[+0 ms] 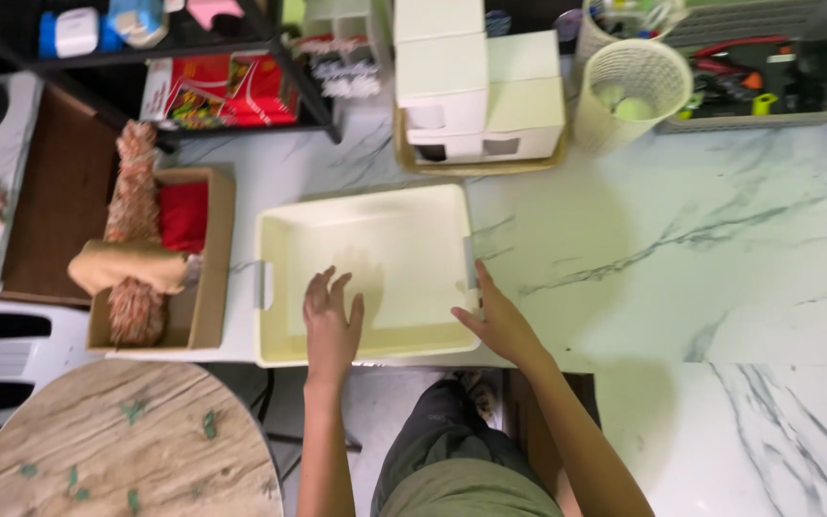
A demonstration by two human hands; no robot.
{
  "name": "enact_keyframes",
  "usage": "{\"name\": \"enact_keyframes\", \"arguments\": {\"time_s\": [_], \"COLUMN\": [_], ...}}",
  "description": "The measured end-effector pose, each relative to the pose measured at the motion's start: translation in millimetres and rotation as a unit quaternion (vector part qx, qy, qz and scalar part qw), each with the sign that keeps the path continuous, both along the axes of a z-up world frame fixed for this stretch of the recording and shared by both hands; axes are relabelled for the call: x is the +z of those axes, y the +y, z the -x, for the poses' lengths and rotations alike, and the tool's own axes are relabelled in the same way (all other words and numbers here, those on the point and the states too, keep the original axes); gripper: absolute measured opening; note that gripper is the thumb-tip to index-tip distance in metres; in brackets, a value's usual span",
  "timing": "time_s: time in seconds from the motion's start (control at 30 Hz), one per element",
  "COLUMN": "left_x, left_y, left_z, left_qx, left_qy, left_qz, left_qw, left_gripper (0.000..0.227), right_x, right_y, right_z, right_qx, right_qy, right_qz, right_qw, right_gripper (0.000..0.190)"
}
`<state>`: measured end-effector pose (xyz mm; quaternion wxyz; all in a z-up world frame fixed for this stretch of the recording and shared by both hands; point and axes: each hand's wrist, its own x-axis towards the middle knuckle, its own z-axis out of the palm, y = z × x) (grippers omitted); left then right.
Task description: The person wipes a marble countertop with a cloth, then moves a spray bottle and a basket. They pack a cardboard box with a red cloth, a duster, and a beige cloth, then wipe a plastic bin and place it on the counter. Finally, they arrange small white boxes on a tray.
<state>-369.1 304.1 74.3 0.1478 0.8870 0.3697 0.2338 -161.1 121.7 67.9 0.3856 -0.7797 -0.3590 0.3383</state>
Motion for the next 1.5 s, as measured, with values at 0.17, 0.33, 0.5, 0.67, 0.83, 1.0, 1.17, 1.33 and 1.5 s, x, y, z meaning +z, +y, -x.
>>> {"name": "enact_keyframes", "arguments": {"time_s": [0.17, 0.33, 0.5, 0.67, 0.83, 1.0, 1.17, 1.33, 1.5], "left_x": [-15.3, -23.9, -25.6, -2.6, 23.4, 30.9, 14.8, -10.5, -31.7], "left_y": [17.7, 22.6, 21.5, 2.4, -33.8, -75.2, -117.3, -164.7, -214.6], "left_z": [51.2, 74.2, 75.7, 25.6, -51.9, -137.6, -219.9, -302.0, -376.6], "left_qx": [0.09, 0.146, 0.13, 0.061, -0.071, -0.2, -0.314, -0.376, -0.437], "left_qy": [0.038, 0.037, -0.061, -0.089, -0.105, -0.042, -0.065, -0.06, -0.072], "left_qz": [-0.029, -0.058, 0.061, 0.104, 0.134, 0.228, 0.332, 0.425, 0.473], "left_qw": [0.995, 0.987, 0.988, 0.989, 0.983, 0.952, 0.887, 0.821, 0.761], "left_gripper": [0.041, 0.044, 0.031, 0.028, 0.03, 0.034, 0.032, 0.029, 0.05], "right_x": [-45.4, -53.7, -33.5, -25.2, -6.6, -8.0, -10.4, -24.7, -70.6], "right_y": [9.5, 2.7, -28.4, -95.6, -176.9, -259.1, -323.5, -374.6, -412.6], "right_z": [8.2, 3.6, -8.6, -33.2, -42.4, -42.7, -37.3, -44.8, -73.4], "right_qx": [-0.035, -0.081, -0.165, -0.232, -0.365, -0.503, -0.625, -0.696, -0.761], "right_qy": [-0.124, -0.105, -0.051, -0.074, -0.047, -0.017, 0.037, -0.011, -0.078], "right_qz": [-0.034, -0.054, -0.058, -0.12, -0.123, -0.141, -0.212, -0.155, -0.169], "right_qw": [0.991, 0.99, 0.983, 0.963, 0.922, 0.853, 0.75, 0.701, 0.622], "right_gripper": [0.077, 0.053, 0.044, 0.038, 0.034, 0.024, 0.023, 0.021, 0.021]}}
